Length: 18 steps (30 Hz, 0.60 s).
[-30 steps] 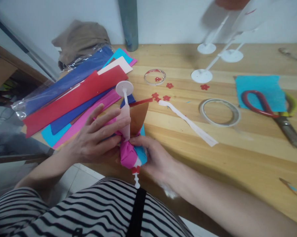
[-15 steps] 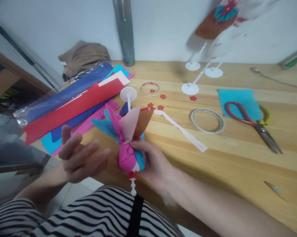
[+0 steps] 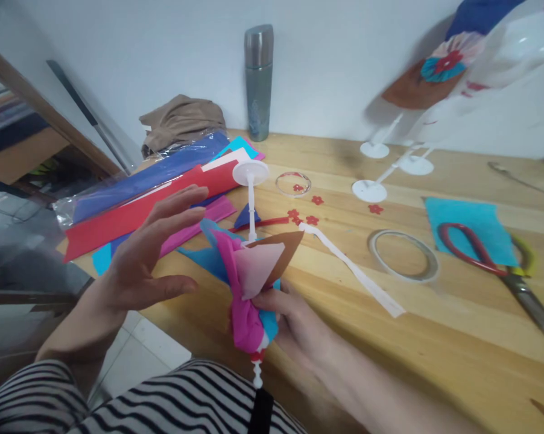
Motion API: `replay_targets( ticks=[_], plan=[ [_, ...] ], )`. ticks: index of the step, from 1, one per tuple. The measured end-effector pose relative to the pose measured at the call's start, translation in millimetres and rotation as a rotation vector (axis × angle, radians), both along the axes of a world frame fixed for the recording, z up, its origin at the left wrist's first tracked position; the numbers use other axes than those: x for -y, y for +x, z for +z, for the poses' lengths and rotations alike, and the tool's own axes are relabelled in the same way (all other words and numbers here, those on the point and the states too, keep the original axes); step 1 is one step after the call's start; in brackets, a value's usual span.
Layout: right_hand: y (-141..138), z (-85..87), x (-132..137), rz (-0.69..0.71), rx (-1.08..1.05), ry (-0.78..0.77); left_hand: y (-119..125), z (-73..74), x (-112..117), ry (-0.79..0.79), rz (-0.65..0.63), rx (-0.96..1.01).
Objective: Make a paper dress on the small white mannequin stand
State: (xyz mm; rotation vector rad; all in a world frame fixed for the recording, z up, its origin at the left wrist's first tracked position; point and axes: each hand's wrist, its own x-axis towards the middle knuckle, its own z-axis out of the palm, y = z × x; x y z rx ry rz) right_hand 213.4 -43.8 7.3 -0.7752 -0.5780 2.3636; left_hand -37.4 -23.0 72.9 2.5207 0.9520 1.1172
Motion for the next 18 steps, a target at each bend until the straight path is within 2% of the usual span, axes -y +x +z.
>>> replay_targets(
  ticks=[4,6,11,18],
  plan=[
    [0.4,0.0,-0.3,0.033,-0.010,-0.038,5.8,11.5,-12.1,-0.181,-0.133,-0.132],
    [-0.6,0.8,-0.7,0.052,0.002,-0.036,12.5,12.5,-17.9,-0.175,-0.170,-0.104],
    [-2.3,1.5,0.6,0.051,0.021,-0.066,26.0,7.5,-24.9,-0.207,-0.128,0.005],
    [-3.1,0.8,0.4,0.027,-0.014,-0.085,25.3,9.3,-18.7,-0.021,-0.150,0.021]
  ],
)
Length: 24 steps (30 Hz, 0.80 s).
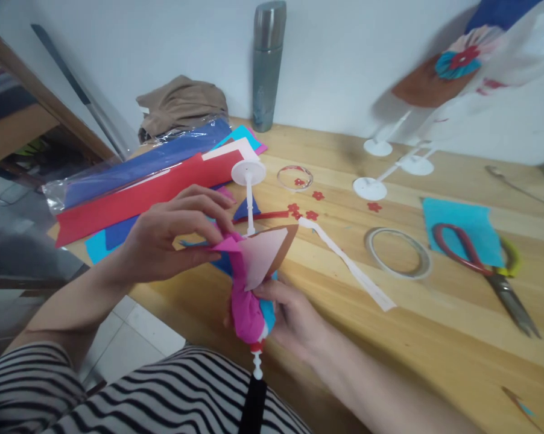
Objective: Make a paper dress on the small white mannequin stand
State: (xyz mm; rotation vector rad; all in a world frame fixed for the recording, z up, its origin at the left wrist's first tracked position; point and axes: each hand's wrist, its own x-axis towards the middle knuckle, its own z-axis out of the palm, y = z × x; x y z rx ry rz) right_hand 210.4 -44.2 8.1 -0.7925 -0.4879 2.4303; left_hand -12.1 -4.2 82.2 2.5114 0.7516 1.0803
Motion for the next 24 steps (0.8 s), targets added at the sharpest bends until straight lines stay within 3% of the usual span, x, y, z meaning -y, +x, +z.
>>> replay_targets(
  ticks=[8,13,24],
  plan=[
    [-2.5,1.7,1.7,-0.026,0.000,-0.045,-8.0,-4.1,20.8,-0.015,-0.050,0.047],
    [-5.3,-5.0,2.0,-0.013,-0.011,-0.063,-6.4,-7.0,21.8,-0.094,-0.051,0.052],
    [-8.6,-7.7,1.7,-0.033,0.038,-0.139,-8.9,-10.5,13.9,0.053,-0.048,-0.039]
  ],
)
